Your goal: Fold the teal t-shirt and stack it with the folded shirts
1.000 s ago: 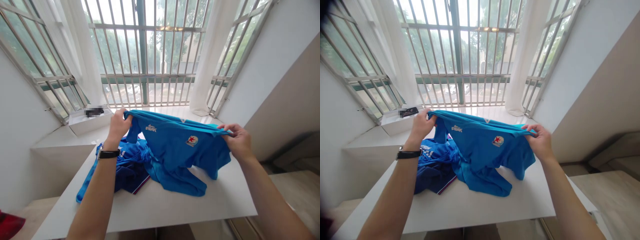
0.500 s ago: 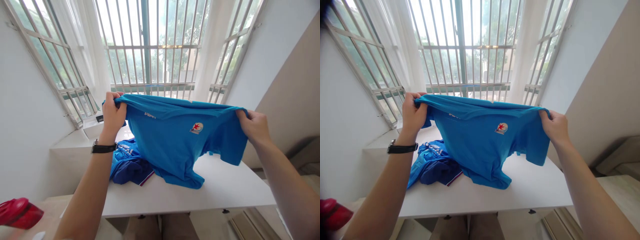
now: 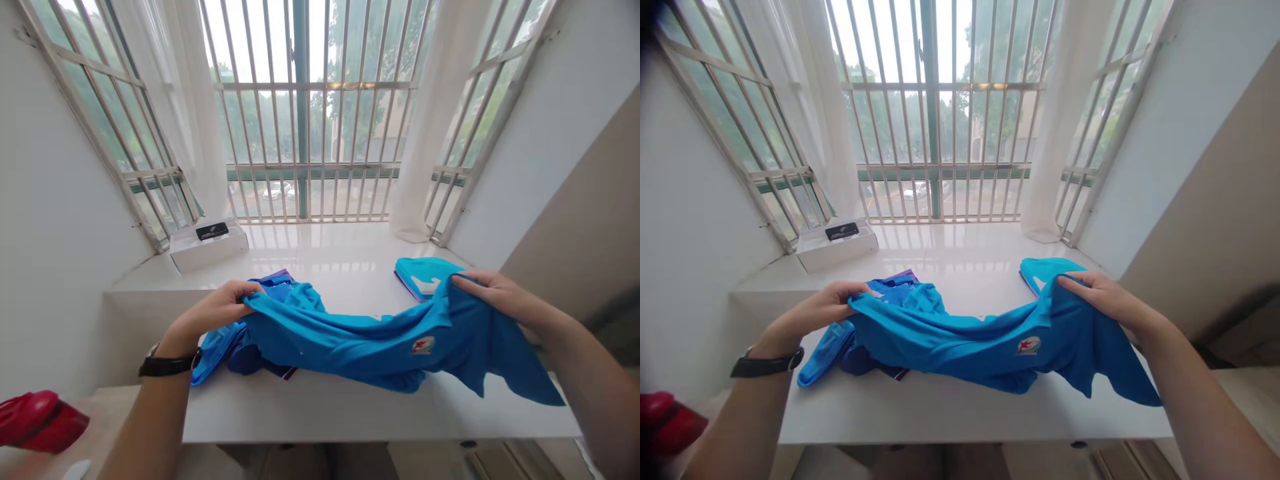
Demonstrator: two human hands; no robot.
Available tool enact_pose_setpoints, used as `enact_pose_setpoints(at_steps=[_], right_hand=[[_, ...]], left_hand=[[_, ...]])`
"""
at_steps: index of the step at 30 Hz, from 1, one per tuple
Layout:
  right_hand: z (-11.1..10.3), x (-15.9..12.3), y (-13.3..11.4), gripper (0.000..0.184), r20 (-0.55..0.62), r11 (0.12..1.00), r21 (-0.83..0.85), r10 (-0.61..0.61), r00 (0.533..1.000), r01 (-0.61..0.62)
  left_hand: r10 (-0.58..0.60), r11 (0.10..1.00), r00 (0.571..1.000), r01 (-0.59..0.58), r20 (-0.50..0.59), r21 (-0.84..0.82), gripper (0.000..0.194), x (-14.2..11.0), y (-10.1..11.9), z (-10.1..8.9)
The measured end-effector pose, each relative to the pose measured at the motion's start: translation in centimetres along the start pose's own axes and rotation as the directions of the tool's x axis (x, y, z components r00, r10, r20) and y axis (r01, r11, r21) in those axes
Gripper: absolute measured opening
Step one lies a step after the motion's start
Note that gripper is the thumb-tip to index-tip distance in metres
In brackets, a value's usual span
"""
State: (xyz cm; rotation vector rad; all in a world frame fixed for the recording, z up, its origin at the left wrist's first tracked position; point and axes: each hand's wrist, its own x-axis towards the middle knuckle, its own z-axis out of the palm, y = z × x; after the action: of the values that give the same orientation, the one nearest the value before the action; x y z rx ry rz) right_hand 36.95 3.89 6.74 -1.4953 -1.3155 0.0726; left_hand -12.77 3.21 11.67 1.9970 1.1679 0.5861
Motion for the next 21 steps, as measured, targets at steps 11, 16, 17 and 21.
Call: enact_pose_setpoints(at_steps=[11,16,17,21], right_hand=[[8.0,1.4,2.2,0.063,0.179,0.986,-0.135,-0.07,0.981,0.095],[5.9,-8.7,4.2,0.037,0.623,0.979,-0.203,0.107,0.775,0.029],[5.1,-10.5,4.7,0.039,0.69,0.969,-0.248,0.168,0.704,0.012],[2.8,-14.7,6.4,0.038,0.728,0.955,-0.297,0.241,0.641,-0.022]], left_hand=[[0.185,0.901,0.796,0.097,-0.576,0.423,0.057,9.8,-7.2,7.9],[0.23,0.896,0.838,0.016,-0.495,0.445,0.044,4.0,-5.8,12.4],[0.189,0.902,0.872,0.027,-0.452,0.431,0.042,3.2,-5.2,12.6],[0.099,0.866,0.994,-0.066,-0.041,0.496,0.031,2.9,-2.5,12.8]])
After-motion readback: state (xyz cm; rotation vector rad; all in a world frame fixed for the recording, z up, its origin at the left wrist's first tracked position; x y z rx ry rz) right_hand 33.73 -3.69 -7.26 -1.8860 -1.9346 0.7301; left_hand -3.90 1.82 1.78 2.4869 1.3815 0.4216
